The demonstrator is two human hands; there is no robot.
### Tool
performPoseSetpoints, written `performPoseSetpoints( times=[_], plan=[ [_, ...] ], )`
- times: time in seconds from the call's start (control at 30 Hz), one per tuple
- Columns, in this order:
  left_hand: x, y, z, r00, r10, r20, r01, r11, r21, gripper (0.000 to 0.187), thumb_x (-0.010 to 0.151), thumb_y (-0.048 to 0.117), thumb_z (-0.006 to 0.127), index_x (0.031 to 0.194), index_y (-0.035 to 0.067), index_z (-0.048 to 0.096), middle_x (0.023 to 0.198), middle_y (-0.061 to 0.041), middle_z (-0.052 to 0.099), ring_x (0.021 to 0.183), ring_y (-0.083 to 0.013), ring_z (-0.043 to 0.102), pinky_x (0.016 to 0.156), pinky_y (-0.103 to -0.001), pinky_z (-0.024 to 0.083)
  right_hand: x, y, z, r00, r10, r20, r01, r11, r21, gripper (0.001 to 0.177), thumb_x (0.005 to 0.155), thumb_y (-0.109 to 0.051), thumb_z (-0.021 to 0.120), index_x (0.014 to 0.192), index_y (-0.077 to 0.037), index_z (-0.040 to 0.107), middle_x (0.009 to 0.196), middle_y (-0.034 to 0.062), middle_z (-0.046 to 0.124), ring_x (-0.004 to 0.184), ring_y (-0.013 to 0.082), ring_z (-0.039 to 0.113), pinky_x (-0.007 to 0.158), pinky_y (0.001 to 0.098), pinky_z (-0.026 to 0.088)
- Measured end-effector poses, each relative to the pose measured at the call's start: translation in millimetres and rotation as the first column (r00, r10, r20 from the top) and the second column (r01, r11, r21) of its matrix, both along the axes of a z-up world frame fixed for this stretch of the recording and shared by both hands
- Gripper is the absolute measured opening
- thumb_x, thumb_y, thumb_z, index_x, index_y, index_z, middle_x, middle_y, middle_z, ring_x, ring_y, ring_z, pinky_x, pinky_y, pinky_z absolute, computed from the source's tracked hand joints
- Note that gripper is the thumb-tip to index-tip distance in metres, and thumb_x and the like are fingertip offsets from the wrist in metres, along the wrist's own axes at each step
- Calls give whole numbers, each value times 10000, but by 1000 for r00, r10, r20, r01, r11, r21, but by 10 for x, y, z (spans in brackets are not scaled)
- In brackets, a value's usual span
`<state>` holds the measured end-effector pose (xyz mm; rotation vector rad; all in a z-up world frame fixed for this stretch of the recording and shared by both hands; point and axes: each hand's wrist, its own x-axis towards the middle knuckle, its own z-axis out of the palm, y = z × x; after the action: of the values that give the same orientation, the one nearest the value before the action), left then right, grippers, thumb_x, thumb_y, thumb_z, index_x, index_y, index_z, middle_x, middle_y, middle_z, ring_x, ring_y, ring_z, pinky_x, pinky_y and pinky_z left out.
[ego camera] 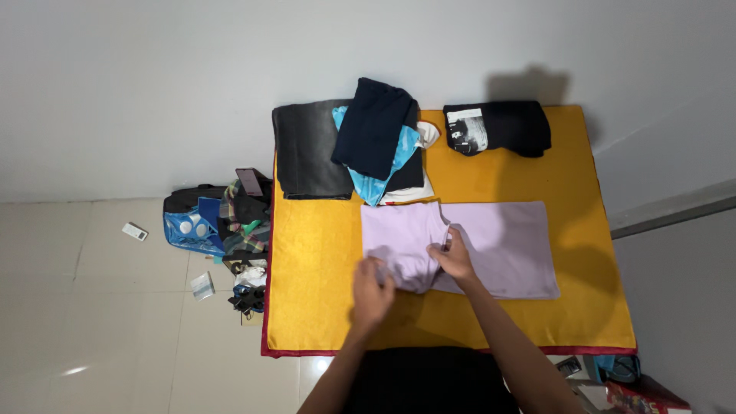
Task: The person folds a purple shirt and a dark blue shirt by hand on a table covered with a yellow cloth.
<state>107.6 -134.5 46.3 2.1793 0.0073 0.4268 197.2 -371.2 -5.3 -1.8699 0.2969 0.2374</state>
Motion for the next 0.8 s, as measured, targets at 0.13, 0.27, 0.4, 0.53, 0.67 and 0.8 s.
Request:
performPoseSetpoints(
  times=[0.13,0.27,0.4,0.53,0.67,0.8],
  plan=[
    [246,136,-6,955,205,-215,-195,978,68,687,764,352,827,1233,-56,534,1085,-295,660,965,-471,638,831,-487,507,27,13,232,999,-7,-35,-3,957,-292,777,794,-217,757,1466,-49,405,1027,187,732,911,314,733,835,392,583],
    [445,157,-6,772,71,-632,-182,977,-114,724,716,410,841,1229,-23,570,1076,-239,718,1020,-392,709,899,-440,558,-59,140,639,1000,-20,-6,13,829,-560,754,830,-162,714,1503,-57,389,1129,258,668,1035,420,660,936,465,520],
    [522,184,-39,790,-98,-605,-61,969,-237,577,719,393,802,1170,51,690,1006,-171,756,979,-326,734,881,-406,555,-150,307,800,985,21,169,106,704,-702,712,797,-127,742,1439,-62,442,1193,250,578,1097,431,582,893,538,471],
    [380,234,-196,828,33,-559,-256,910,-325,438,760,321,753,1074,21,694,894,-174,765,837,-266,741,787,-388,570,-218,341,634,864,270,426,9,836,-548,438,817,-97,691,1247,-63,611,1145,177,629,1058,378,629,924,457,524],
    [345,638,-367,839,180,-514,-369,882,-293,315,812,277,703,981,14,666,758,-155,739,692,-225,701,677,-385,569,-301,532,341,883,366,295,-292,919,-266,352,837,-121,665,1178,-32,649,1143,167,666,961,305,700,858,393,575],
    [260,1208,-4,869,276,-410,-352,928,-123,276,865,236,685,972,-6,609,699,-196,671,626,-279,664,603,-440,536,-313,756,179,804,590,82,-556,793,-248,333,904,-208,663,1192,-42,668,1133,169,709,1006,275,711,899,379,566]
  ],
)
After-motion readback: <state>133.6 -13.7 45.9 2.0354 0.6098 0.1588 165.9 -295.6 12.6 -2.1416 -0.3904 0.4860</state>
